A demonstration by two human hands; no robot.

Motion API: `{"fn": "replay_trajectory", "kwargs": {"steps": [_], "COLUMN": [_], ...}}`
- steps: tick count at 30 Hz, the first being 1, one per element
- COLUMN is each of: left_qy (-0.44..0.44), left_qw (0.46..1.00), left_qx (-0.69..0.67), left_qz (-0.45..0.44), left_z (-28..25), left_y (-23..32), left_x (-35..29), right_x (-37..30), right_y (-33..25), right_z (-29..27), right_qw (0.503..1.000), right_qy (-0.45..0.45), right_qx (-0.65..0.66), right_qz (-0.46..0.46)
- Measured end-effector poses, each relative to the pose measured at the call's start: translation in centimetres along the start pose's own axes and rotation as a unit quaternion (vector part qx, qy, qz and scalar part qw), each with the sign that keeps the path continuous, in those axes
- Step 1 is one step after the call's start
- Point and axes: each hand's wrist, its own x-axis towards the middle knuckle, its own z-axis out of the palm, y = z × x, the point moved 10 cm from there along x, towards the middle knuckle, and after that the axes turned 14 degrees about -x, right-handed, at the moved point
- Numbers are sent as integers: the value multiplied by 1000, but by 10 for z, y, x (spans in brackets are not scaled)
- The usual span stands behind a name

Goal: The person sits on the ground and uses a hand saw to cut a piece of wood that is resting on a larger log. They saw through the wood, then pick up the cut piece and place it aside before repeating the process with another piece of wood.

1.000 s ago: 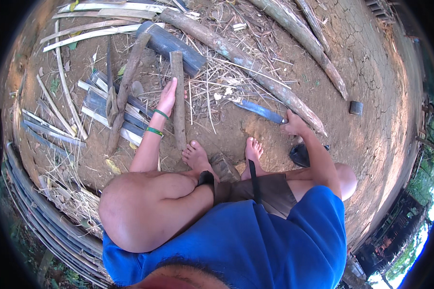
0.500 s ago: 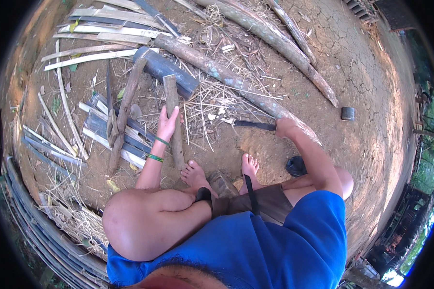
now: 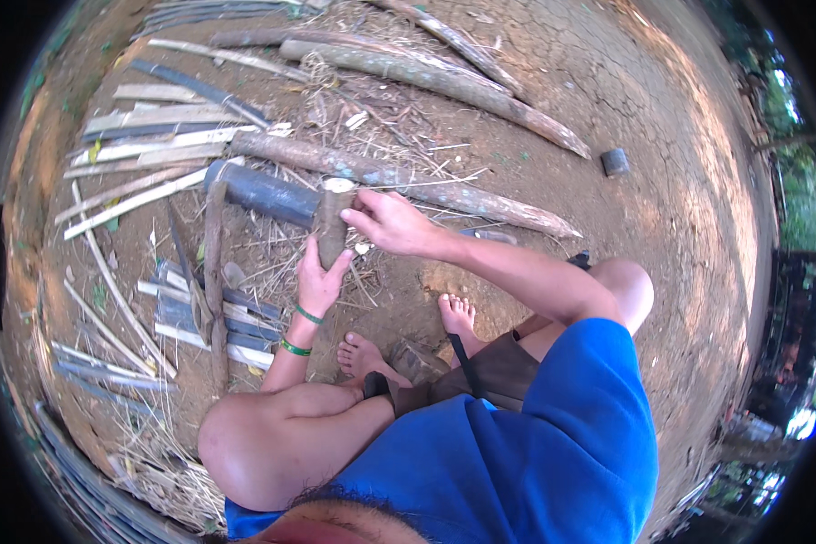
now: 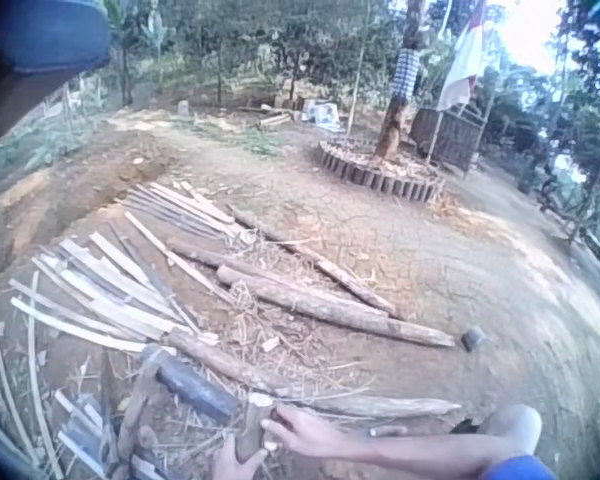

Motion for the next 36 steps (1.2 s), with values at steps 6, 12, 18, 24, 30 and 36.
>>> {"fn": "replay_trajectory", "kwargs": {"steps": [6,12,18,24,30,36], "left_qy": [-53,-171,-212,-255,-297,-318], "left_qw": [998,976,969,960,947,944], "left_qx": [-14,102,113,111,122,81], "left_qz": [37,90,54,-24,-1,-43], "left_z": [8,6,50,98,157,199], "left_y": [41,124,201,189,151,100], "left_x": [24,66,84,122,161,155], "right_x": [-10,-38,-74,-52,-56,-84], "right_y": [-14,-49,-38,11,76,113], "right_z": [-44,-109,-166,-196,-215,-254], "right_qw": [999,994,963,961,951,981], "right_qy": [20,64,192,222,232,42], "right_qx": [-22,70,191,143,46,-106], "right_qz": [-13,-59,-14,78,201,157]}}
